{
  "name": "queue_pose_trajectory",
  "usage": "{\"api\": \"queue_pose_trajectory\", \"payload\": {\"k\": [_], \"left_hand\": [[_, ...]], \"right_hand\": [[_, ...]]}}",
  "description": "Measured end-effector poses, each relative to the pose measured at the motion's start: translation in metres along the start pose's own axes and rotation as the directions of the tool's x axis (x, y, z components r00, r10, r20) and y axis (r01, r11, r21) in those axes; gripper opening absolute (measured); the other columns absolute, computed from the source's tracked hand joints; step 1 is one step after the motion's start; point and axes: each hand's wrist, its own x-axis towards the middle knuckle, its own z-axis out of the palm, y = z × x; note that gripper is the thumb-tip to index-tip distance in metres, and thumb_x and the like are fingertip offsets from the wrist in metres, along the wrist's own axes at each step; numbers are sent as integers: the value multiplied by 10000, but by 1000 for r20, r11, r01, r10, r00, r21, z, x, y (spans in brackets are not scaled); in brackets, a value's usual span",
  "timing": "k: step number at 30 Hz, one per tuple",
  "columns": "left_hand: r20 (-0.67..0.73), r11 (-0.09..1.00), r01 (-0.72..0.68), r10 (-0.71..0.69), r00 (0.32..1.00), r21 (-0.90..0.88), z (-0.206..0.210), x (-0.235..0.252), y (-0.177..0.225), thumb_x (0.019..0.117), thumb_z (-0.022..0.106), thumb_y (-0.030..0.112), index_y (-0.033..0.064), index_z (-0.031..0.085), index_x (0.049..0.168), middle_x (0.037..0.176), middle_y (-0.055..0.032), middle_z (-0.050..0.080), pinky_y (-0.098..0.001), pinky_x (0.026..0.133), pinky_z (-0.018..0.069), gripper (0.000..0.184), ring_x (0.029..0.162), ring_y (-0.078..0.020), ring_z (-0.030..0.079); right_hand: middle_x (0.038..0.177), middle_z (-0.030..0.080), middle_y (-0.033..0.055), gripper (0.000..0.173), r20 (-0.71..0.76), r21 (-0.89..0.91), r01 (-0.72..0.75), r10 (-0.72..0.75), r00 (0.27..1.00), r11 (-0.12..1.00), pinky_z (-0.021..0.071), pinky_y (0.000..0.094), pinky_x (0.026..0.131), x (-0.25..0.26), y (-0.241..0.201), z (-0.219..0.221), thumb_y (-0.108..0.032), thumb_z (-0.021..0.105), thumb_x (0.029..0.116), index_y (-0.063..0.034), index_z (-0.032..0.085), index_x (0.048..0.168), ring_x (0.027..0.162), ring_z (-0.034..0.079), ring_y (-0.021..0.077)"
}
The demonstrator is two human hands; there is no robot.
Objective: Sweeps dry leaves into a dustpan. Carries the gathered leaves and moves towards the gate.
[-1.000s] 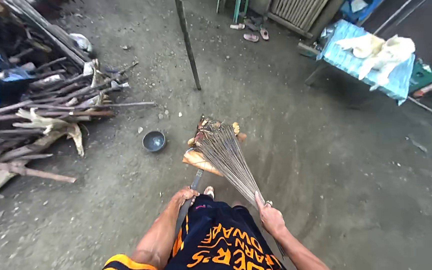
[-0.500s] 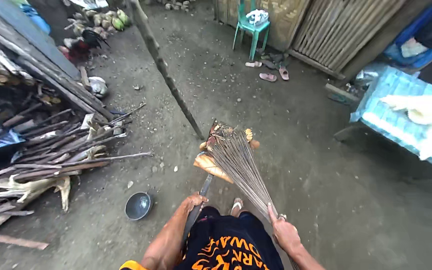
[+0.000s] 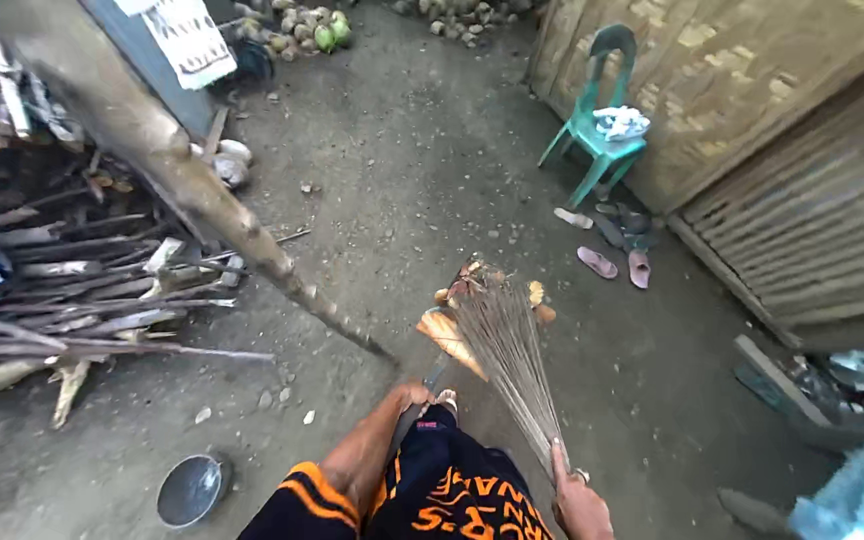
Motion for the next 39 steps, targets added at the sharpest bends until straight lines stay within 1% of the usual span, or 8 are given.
{"api": "queue_pose_trajectory", "payload": {"k": [7,12,18,21,26,31,35,39], "left_hand": [[-33,996,-11,8,999,-93,-101,50,208,1007,617,174,51,517,1188,729,-5,548,-243,542,504,240,555,-90,551],[-86,987,-15,1,996,-160,-187,115,346,999,627,178,46,517,1278,781,-28,584,-260,555,520,327,584,-103,577],[-158,969,-19,-21,987,-246,-285,133,503,1000,626,183,36,531,1223,750,-10,568,-253,553,519,284,564,-89,565],[-180,953,-26,-30,983,-300,-346,146,574,1004,627,197,43,557,1156,711,2,572,-246,532,519,228,535,-86,566],[-170,941,-24,-36,985,-339,-455,203,675,997,638,199,41,523,1223,727,-5,570,-247,533,522,298,541,-86,568],[-151,948,-2,-48,987,-318,-579,241,793,994,634,215,44,573,1153,714,8,578,-249,552,522,242,548,-81,569],[-153,965,-28,-13,988,-261,-670,261,887,980,653,210,8,570,1235,777,-37,598,-286,594,532,336,592,-113,576],[-152,958,-35,-9,988,-285,-768,297,982,998,625,158,20,544,1223,712,-38,563,-270,521,522,277,531,-121,563]], "right_hand": [[1277,634,289,991,-51,-49,57,-59,997,997,578,596,812,159,-6,-208,-185,634,943,-275,-25,1678,973,715,447],[1252,653,270,996,-83,-109,143,-153,985,984,587,577,810,307,-23,-352,-171,637,939,-270,-23,1678,962,722,429],[1274,638,273,1002,-60,-197,238,-255,965,951,583,573,839,430,-57,-546,-180,648,946,-267,-32,1677,984,719,426],[1268,646,267,968,-62,-229,265,-286,956,937,578,570,850,487,-87,-638,-180,621,961,-271,-23,1678,981,718,426],[1243,656,259,937,-56,-288,271,-298,953,919,578,562,843,594,-152,-756,-172,588,976,-267,-25,1678,974,721,416],[1222,659,266,934,-107,-315,274,-321,941,909,583,578,807,692,-220,-881,-180,612,962,-263,23,1682,937,723,425],[1284,625,299,826,-58,-214,279,-298,953,936,565,617,841,745,-270,-994,-156,530,1026,-276,42,1681,993,698,480],[1303,608,311,793,-20,-133,262,-267,963,956,555,626,861,819,-321,-1097,-138,478,1049,-308,28,1679,1002,693,489]]}}
